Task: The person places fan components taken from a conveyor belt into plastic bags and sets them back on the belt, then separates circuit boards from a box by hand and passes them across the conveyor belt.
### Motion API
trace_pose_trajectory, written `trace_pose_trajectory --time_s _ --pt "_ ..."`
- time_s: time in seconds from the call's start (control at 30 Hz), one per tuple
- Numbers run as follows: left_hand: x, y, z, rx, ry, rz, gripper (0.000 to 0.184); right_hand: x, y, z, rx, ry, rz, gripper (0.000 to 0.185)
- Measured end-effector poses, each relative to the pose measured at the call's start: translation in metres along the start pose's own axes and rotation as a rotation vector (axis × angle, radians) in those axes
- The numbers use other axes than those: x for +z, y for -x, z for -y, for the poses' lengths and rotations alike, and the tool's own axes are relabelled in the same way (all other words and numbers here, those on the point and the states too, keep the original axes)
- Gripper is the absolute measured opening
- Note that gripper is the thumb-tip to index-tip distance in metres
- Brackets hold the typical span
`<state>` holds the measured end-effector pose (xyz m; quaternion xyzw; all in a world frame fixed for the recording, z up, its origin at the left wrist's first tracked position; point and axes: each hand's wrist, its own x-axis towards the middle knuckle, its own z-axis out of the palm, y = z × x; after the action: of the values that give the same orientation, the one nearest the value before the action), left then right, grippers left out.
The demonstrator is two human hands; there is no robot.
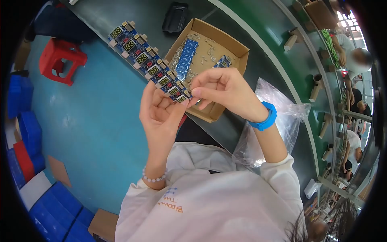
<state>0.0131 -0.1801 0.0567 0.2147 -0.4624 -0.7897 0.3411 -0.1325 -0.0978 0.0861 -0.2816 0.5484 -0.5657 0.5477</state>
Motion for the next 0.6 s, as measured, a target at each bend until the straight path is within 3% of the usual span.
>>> trace_pose_trajectory --time_s 0.6 --pt "0.004 0.003 0.009 0.083 -0.123 -0.014 0.058 -0.005 0.009 -0.006 0.003 0.004 -0.047 0.014"
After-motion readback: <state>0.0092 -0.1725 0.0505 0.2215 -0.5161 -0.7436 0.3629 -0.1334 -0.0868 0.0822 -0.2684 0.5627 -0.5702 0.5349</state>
